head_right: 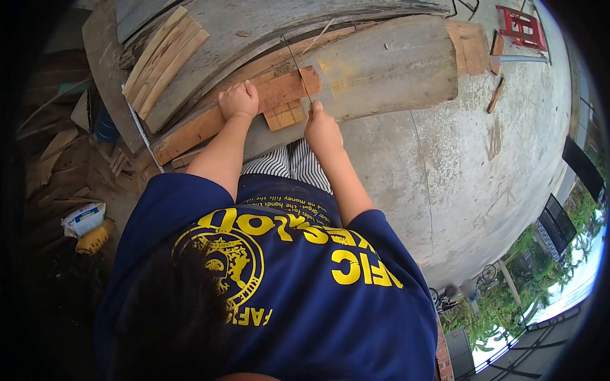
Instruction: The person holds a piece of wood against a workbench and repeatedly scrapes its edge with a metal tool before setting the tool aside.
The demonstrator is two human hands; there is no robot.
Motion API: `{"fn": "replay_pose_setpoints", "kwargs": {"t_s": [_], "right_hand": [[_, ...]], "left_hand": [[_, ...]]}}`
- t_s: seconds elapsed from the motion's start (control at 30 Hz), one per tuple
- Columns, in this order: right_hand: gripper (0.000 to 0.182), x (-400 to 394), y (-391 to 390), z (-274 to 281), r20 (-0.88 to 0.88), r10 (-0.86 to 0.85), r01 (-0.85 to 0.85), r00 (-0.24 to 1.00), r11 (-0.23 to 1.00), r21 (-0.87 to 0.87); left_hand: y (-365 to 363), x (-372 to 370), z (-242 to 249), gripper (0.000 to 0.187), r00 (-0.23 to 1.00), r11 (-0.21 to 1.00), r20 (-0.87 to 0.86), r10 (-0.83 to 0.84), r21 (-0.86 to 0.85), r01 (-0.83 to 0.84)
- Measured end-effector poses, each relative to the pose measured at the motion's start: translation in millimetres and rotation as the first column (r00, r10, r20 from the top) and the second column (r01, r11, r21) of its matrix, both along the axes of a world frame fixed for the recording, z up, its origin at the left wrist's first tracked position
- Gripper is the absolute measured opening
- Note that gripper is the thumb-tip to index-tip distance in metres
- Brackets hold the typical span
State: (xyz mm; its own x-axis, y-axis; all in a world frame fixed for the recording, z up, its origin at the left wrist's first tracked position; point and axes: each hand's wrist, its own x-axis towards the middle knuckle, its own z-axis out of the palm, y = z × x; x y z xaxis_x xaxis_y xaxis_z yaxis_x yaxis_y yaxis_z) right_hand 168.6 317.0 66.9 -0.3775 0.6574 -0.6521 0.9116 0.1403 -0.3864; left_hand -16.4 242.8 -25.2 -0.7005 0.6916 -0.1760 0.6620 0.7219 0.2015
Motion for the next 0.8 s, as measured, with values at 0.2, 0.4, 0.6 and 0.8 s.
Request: {"fn": "replay_pose_setpoints", "kwargs": {"t_s": [0.2, 0.4, 0.6, 0.8], "right_hand": [[0.015, 25.6, -10.1, 23.3, -0.049, -0.016, 0.016, 0.999, 1.000, 0.000], [0.016, 40.1, -15.5, 31.9, -0.021, 0.008, -0.008, 1.000, 1.000, -0.008], [0.015, 8.1, -8.1, -14.3, -0.112, -0.036, 0.042, 0.993, 0.998, 0.054], [0.015, 58.5, -39.1, 38.0, -0.027, -0.095, 0.095, 0.995, 0.995, -0.019]], "left_hand": [[-0.7, 1.8, -1.9, 0.039, 1.000, 1.000, 0.001, 0.010, -0.017, -0.010], [-0.4, 1.0, 1.8, 0.040, 0.999, 0.999, 0.031, 0.022, -0.040, -0.021], [0.4, 0.3, -1.6, 0.040, 0.999, 0.999, 0.030, 0.034, -0.008, -0.034], [-0.3, 1.0, 4.1, 0.040, 0.999, 0.999, 0.042, 0.023, -0.044, -0.022]]}}
